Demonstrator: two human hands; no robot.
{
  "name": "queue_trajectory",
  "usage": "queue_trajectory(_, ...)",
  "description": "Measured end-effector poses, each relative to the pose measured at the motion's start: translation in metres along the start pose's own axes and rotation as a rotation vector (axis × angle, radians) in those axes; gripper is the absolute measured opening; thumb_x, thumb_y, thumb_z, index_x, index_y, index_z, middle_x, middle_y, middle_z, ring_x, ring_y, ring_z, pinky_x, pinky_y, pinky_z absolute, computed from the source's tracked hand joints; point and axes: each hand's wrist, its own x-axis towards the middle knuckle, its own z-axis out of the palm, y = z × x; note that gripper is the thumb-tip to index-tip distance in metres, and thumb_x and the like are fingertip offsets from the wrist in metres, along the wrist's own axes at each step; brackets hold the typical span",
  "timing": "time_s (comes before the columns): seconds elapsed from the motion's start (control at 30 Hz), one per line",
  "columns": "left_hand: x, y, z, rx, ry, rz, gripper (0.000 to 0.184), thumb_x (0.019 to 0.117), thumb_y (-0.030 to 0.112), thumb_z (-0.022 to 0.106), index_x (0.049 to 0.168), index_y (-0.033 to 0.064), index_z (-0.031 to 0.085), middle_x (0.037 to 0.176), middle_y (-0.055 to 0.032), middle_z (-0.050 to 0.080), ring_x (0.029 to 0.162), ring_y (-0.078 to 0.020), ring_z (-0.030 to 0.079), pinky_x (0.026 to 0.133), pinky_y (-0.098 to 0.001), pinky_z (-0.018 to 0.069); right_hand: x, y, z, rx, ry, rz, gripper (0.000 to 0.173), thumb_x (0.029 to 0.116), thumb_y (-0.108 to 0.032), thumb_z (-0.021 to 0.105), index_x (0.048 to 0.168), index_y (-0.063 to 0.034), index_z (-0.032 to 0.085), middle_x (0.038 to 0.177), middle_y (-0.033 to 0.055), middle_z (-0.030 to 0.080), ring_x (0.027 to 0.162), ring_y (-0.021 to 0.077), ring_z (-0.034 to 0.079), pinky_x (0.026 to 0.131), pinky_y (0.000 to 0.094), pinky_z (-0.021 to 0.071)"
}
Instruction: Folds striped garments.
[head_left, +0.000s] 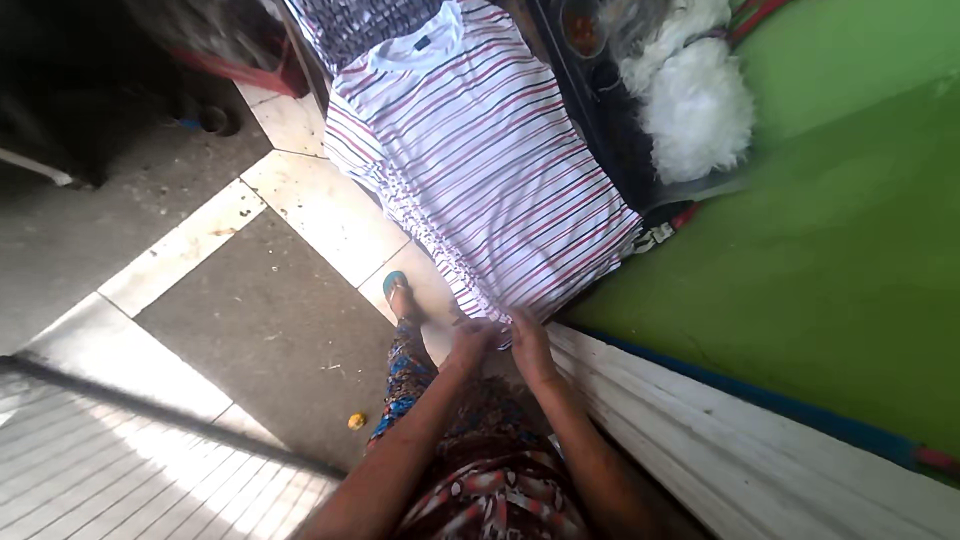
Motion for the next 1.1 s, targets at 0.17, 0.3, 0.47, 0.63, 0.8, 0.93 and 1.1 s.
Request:
queue_trajectory(0.17, -0.005, 0.008, 0.007, -0.075, 0.068, -0.073, 0.012, 0.1030, 0.004, 0.055, 0.101, -0.0055, 0.062, 0.076, -0.0067, 0.067, 0.065, -0.0102, 0.065, 0.064, -0.0235, 0.0563, -0.001, -0.005, -0.005, -0.006, -0.075, 0.005, 0.034, 0.0963, 0.009, 0.052, 0.127, 0.0086, 0.066, 0.124, 0.0298, 0.065, 0.115, 0.0391, 0.066, 0.102, 0.0424, 0.0527)
queue_trajectory(0.3, -0.005, 0.011, 0.007, -0.059, 0.061, -0.047, 0.014, 0.1023, 0.006, 0.055, 0.096, -0.0038, 0.064, 0.078, -0.0063, 0.066, 0.069, -0.0110, 0.064, 0.069, -0.0258, 0.0554, -0.002, -0.012, -0.010, -0.009, -0.168, 0.057, 0.041, 0.0958, 0.003, 0.056, 0.136, 0.0083, 0.058, 0.136, 0.0303, 0.058, 0.127, 0.0379, 0.059, 0.110, 0.0411, 0.0467)
queue_trajectory(0.47, -0.004, 0.031, -0.004, 0.038, 0.106, -0.016, 0.028, 0.1063, 0.014, 0.051, 0.125, -0.0042, 0.062, 0.116, -0.0138, 0.066, 0.100, -0.0160, 0.064, 0.088, -0.0320, 0.0515, 0.017, -0.016, -0.036, -0.016, 0.094, 0.038, 0.029, 0.0981, 0.006, 0.052, 0.124, 0.0101, 0.066, 0.122, 0.0299, 0.066, 0.115, 0.0414, 0.065, 0.101, 0.0502, 0.0519)
queue_trajectory(0.63, 0.015, 0.008, -0.017, 0.063, 0.144, 0.016, 0.021, 0.1043, 0.009, 0.055, 0.117, -0.0070, 0.061, 0.091, -0.0102, 0.066, 0.074, -0.0109, 0.063, 0.072, -0.0254, 0.0543, 0.033, -0.030, -0.059, -0.145, 0.469, -0.102, 0.029, 0.0966, 0.005, 0.054, 0.123, 0.0069, 0.066, 0.120, 0.0272, 0.066, 0.112, 0.0412, 0.065, 0.095, 0.0533, 0.0534)
queue_trajectory(0.8, 0.027, -0.010, -0.001, 0.327, 0.092, 0.019, 0.035, 0.1000, 0.012, 0.066, 0.126, -0.0092, 0.056, 0.105, -0.0192, 0.068, 0.084, -0.0168, 0.066, 0.079, -0.0320, 0.0555, 0.026, 0.002, 0.005, -0.195, -0.019, 0.070, 0.033, 0.0980, 0.005, 0.053, 0.127, 0.0035, 0.068, 0.120, 0.0267, 0.069, 0.111, 0.0425, 0.068, 0.097, 0.0529, 0.0537)
queue_trajectory(0.93, 0.027, -0.008, -0.002, 0.354, 0.121, 0.044, 0.024, 0.0988, 0.013, 0.068, 0.112, -0.0064, 0.065, 0.099, -0.0147, 0.069, 0.082, -0.0154, 0.065, 0.079, -0.0322, 0.0549, 0.018, 0.006, 0.013, -0.089, 0.045, 0.059, 0.030, 0.0965, 0.006, 0.055, 0.123, 0.0054, 0.070, 0.117, 0.0278, 0.069, 0.107, 0.0424, 0.069, 0.096, 0.0515, 0.0551)
queue_trajectory(1.1, 0.015, -0.008, -0.002, 0.308, 0.141, 0.048, 0.022, 0.1000, 0.018, 0.067, 0.094, -0.0029, 0.066, 0.078, -0.0048, 0.064, 0.067, -0.0091, 0.060, 0.069, -0.0271, 0.0527, 0.010, 0.010, 0.013, -0.013, 0.083, 0.028, 0.027, 0.0954, 0.005, 0.058, 0.119, 0.0070, 0.071, 0.114, 0.0279, 0.070, 0.107, 0.0409, 0.069, 0.097, 0.0482, 0.0547)
